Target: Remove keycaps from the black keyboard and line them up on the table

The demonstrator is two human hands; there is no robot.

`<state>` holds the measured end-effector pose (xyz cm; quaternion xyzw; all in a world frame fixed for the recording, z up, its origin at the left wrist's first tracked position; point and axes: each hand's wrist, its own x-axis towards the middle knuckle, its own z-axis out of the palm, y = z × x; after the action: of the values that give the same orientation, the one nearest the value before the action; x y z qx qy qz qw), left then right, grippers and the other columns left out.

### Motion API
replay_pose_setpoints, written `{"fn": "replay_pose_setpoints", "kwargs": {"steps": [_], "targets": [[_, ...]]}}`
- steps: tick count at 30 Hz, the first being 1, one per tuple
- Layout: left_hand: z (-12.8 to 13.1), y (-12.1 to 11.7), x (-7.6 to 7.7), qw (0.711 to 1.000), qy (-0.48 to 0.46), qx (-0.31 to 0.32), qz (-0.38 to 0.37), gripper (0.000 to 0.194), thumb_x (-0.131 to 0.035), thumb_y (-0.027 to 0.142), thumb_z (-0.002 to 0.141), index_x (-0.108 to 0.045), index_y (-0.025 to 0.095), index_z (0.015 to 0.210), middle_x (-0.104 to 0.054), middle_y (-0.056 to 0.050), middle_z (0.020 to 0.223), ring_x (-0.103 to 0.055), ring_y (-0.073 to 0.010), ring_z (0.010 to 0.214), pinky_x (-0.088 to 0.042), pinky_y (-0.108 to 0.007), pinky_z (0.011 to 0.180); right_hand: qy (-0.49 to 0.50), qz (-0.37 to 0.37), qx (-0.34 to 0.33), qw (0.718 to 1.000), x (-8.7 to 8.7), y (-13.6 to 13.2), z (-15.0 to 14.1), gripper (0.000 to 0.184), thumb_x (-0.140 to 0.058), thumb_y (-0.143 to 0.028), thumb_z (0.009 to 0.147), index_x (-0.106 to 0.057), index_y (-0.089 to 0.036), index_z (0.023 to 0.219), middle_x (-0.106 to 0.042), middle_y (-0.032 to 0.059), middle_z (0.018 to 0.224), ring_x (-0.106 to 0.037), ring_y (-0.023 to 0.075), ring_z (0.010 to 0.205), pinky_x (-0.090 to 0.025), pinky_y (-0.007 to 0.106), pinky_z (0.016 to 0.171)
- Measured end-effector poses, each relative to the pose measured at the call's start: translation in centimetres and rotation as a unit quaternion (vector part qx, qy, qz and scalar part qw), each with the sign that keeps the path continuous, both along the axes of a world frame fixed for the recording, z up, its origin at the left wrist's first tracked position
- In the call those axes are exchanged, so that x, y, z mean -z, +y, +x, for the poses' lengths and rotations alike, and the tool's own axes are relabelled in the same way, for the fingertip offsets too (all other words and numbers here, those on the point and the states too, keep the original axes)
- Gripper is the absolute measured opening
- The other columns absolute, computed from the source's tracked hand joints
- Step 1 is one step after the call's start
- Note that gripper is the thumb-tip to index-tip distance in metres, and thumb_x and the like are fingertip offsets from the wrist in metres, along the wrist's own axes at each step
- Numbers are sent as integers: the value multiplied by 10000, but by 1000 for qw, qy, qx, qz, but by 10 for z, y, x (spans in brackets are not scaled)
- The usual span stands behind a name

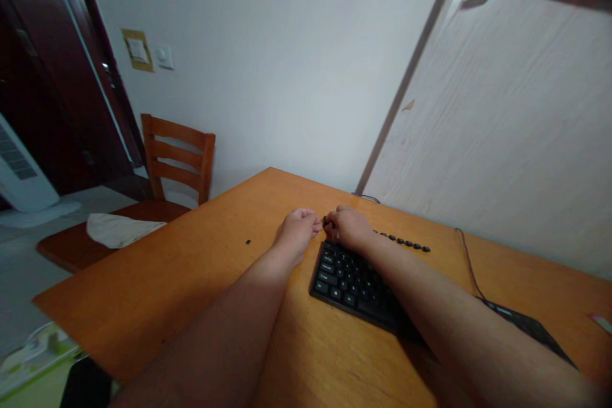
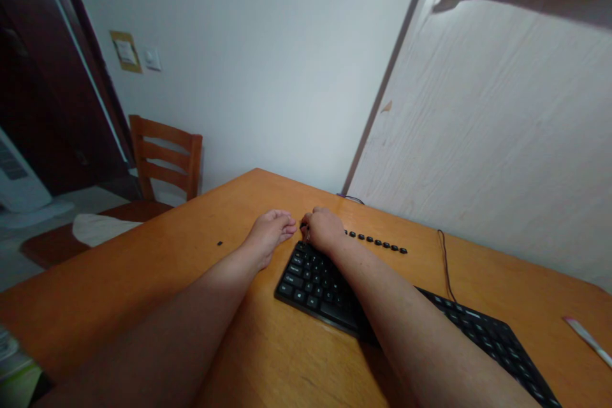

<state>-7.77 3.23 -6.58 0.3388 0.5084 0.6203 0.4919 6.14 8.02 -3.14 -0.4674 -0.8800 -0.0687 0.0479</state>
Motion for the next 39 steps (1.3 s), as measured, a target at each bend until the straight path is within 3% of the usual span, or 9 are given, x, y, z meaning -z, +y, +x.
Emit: {"fn": "replay_pose_setpoints", "kwargs": {"steps": [27, 34, 39], "targets": [[2, -1, -1, 1000, 7, -4, -3, 83, -566, 167, 761, -576, 177, 843, -629, -44, 799, -632, -129, 723, -526, -296, 794, 5, 4, 4, 1000, 6, 3, 1, 322, -516, -376, 880, -719, -235, 1086, -654, 108, 1014, -593, 237, 951, -408, 293, 708], [1, -2, -1, 1000, -10, 2, -11, 136, -568, 184, 780, -573, 179, 916, -658, -86, 931, -660, -160, 852, -521, -300, 852, 75, 8, 14, 997, -3, 1, 10, 303, -501, -344, 886, -729, -208, 1033, -680, 105, 962, -613, 219, 884, -405, 287, 698], [1, -2, -1, 1000, 6, 11, -11, 129, -550, 194, 795, -579, 172, 919, -659, -96, 945, -659, -159, 838, -524, -306, 852, 206, -53, 9, 977, -5, 3, 22, 327, -553, -445, 865, -743, -190, 941, -706, 85, 901, -618, 199, 812, -424, 286, 706]]}}
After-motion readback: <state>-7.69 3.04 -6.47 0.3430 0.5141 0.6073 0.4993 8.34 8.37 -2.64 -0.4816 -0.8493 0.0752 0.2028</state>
